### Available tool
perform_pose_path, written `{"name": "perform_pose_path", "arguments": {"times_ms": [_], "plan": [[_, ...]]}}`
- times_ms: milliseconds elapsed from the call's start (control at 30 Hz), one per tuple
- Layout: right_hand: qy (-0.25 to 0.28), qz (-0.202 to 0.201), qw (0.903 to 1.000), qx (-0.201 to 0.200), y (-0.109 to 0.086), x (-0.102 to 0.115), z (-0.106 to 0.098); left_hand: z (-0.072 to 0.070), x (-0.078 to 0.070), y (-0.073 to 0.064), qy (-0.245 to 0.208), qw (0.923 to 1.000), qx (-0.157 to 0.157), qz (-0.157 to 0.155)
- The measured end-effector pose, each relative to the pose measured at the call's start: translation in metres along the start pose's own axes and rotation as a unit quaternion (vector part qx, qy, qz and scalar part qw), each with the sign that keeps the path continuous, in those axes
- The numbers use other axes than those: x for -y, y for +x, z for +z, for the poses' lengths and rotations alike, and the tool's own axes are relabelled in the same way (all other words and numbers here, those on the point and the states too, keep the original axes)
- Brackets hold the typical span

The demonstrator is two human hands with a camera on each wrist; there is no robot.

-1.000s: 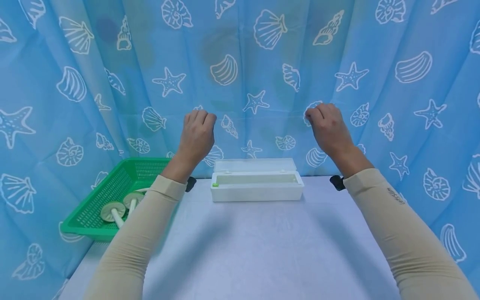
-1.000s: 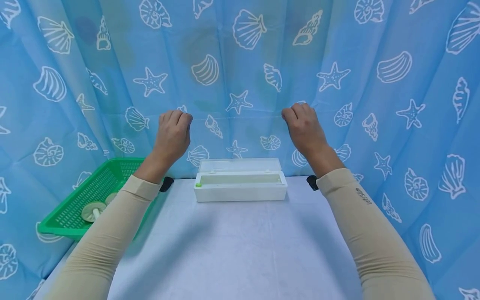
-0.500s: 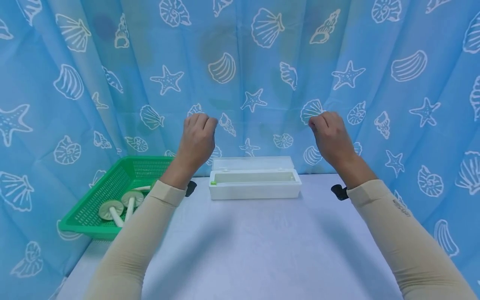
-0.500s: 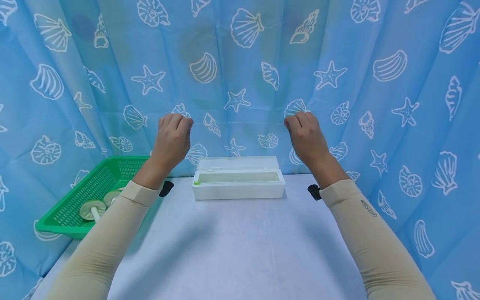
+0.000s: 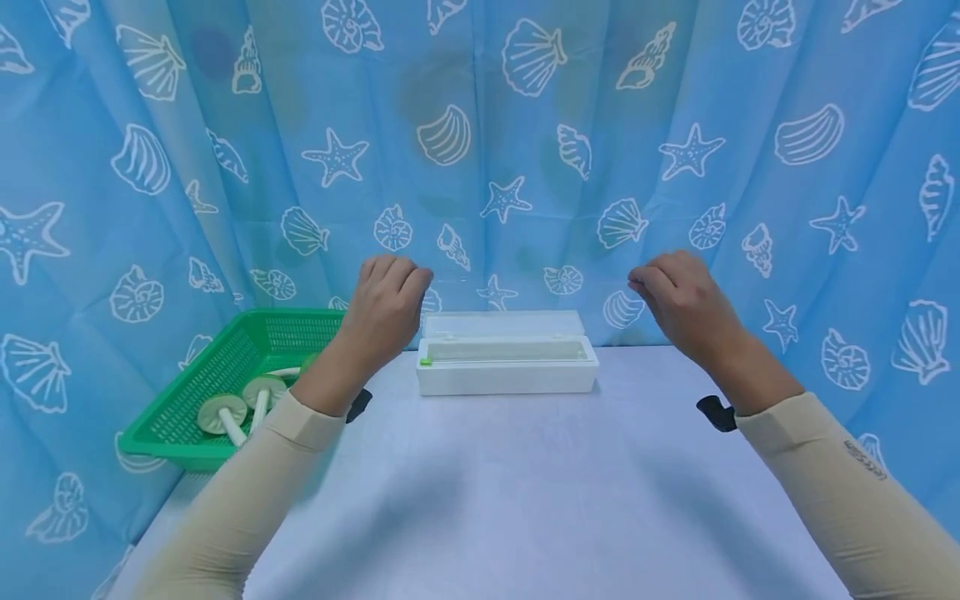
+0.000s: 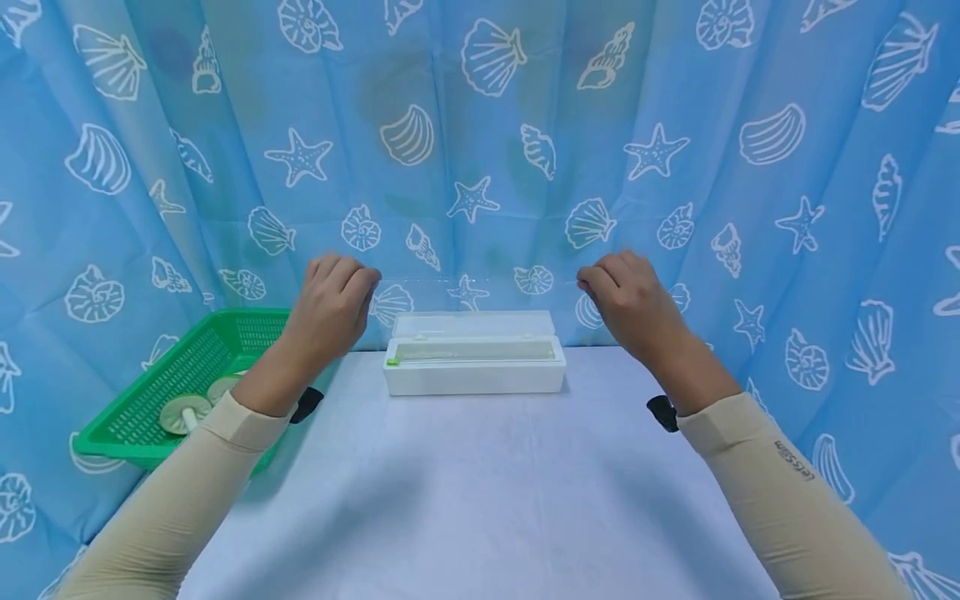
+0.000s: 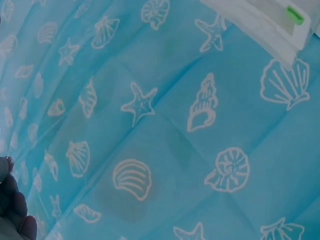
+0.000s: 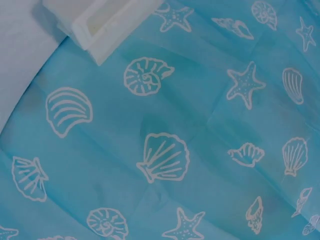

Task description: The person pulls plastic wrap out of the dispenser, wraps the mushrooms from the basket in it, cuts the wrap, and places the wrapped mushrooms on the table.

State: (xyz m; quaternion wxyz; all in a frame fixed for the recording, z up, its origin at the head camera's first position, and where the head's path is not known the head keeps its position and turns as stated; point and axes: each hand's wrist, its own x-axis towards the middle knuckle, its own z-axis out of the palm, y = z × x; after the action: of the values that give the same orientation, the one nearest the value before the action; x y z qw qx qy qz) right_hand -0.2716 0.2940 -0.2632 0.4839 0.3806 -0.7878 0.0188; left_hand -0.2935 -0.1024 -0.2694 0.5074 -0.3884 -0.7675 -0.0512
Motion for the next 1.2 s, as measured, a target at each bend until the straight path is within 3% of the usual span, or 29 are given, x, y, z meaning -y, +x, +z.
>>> {"name": "perform_pose_path", "arguments": {"times_ms": [200,367,533,733,867,1000,1100,1200], "plan": [[0.023,-0.03,0.9992,0.013,-0.018,0.018,-0.015,-0.018,-0.013,-0.021,-0.021,0.9989,0.029,0.031],[0.036,-0.048,0.998,0.018,-0.036,0.036,-0.02,-0.03,-0.025,-0.047,-0.044,0.9952,0.07,0.053],[0.072,-0.064,0.9947,0.035,-0.061,0.056,-0.019,-0.037,-0.041,-0.079,-0.048,0.9857,0.138,0.084],[0.129,-0.038,0.9866,0.093,-0.1,0.083,-0.01,-0.034,-0.064,-0.115,-0.071,0.9723,0.205,0.088],[0.161,-0.023,0.9745,0.154,-0.127,0.097,0.001,-0.023,-0.08,-0.139,-0.088,0.9591,0.253,0.093],[0.195,-0.01,0.9561,0.219,-0.155,0.108,0.015,-0.008,-0.097,-0.162,-0.087,0.9353,0.324,0.113],[0.211,0.014,0.9362,0.28,-0.172,0.117,0.025,0.003,-0.108,-0.176,-0.09,0.9173,0.365,0.131],[0.223,0.05,0.9048,0.36,-0.182,0.124,0.034,0.012,-0.115,-0.186,-0.093,0.9068,0.383,0.149]]}}
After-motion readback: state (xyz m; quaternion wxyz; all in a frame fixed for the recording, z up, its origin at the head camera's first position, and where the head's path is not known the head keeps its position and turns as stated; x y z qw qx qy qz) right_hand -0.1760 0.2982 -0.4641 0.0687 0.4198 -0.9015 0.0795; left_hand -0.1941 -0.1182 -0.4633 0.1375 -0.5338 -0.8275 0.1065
